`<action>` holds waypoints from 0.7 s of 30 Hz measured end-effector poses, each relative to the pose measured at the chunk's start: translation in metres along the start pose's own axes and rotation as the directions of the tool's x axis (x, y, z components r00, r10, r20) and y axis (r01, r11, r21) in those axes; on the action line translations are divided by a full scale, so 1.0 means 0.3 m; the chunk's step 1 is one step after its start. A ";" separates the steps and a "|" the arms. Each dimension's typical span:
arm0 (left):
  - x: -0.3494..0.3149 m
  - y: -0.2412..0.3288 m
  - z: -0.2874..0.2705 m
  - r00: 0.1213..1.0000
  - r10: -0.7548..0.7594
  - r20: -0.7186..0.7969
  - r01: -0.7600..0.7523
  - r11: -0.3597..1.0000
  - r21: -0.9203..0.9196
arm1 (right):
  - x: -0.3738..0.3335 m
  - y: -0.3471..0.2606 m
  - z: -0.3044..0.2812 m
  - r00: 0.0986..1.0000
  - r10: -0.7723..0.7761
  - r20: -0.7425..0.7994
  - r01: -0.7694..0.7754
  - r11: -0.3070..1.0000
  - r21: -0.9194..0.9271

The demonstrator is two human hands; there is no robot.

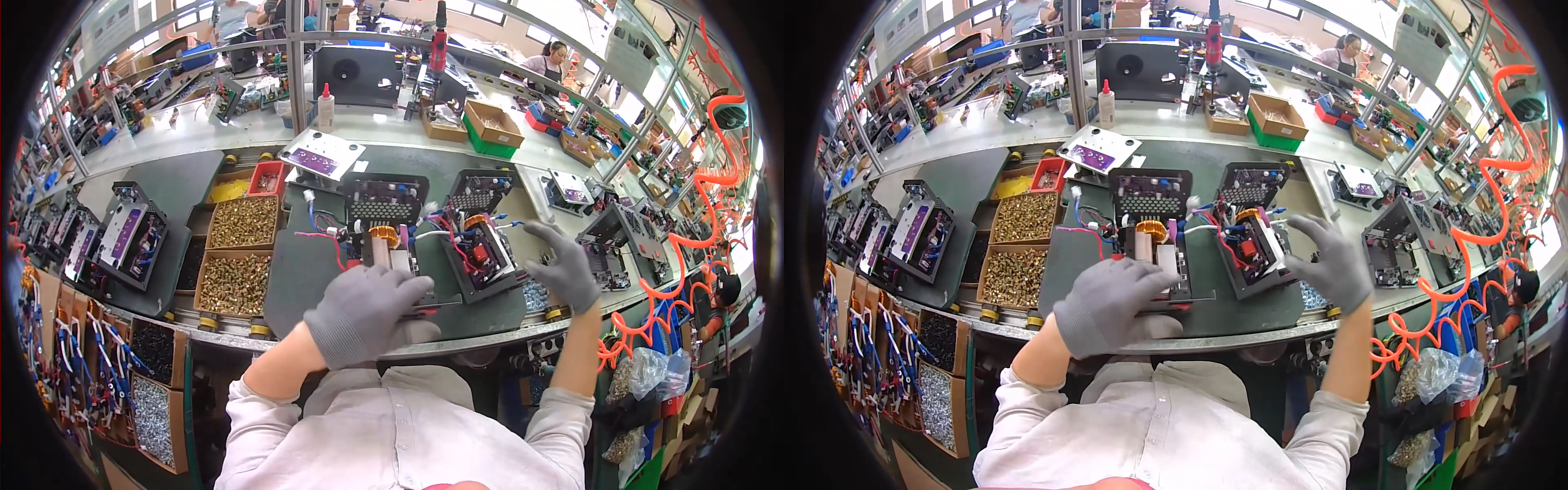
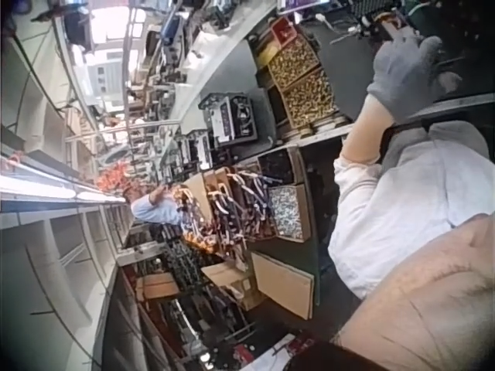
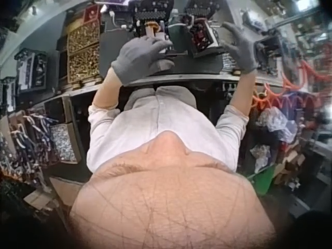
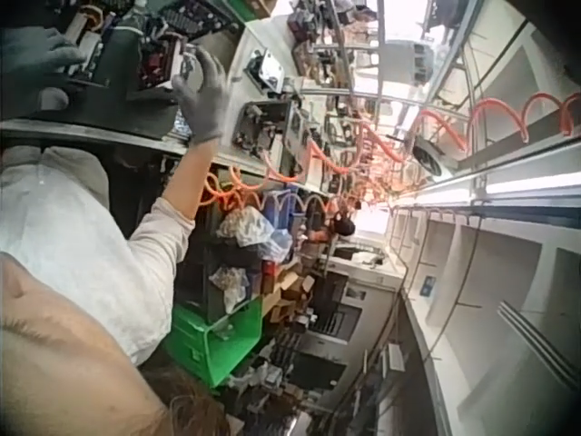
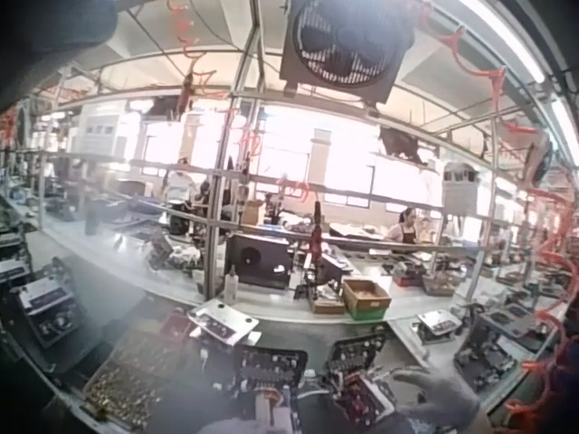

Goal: Assembling electronic power supply components into metal housings using a pneumatic screwdriver.

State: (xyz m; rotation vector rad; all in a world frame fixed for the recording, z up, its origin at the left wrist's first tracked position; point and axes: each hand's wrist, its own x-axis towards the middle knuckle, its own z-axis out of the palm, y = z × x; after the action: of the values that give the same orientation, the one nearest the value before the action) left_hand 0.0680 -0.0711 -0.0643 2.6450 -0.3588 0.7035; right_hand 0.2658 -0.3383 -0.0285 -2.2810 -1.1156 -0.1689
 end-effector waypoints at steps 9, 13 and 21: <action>0.027 -0.399 0.234 0.969 -0.236 -0.078 0.247 0.881 0.403 | 0.250 -0.018 0.499 0.934 0.257 -0.249 -0.282 0.957 -0.071; -0.205 -0.460 0.323 0.858 -0.513 0.026 0.513 0.857 -0.040 | 0.283 0.067 0.639 0.935 0.351 -0.061 -0.318 0.744 -0.588; -0.156 -0.303 0.222 0.830 -0.261 -0.494 0.354 0.930 0.104 | 0.259 0.125 0.630 0.996 0.081 0.037 -0.048 0.840 -0.540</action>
State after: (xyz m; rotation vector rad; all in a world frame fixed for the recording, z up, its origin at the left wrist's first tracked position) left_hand 0.0873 -0.0108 -0.1687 2.4928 0.2864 1.2801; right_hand 0.3179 -0.1979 -0.1725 -2.8333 -1.1207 -0.4419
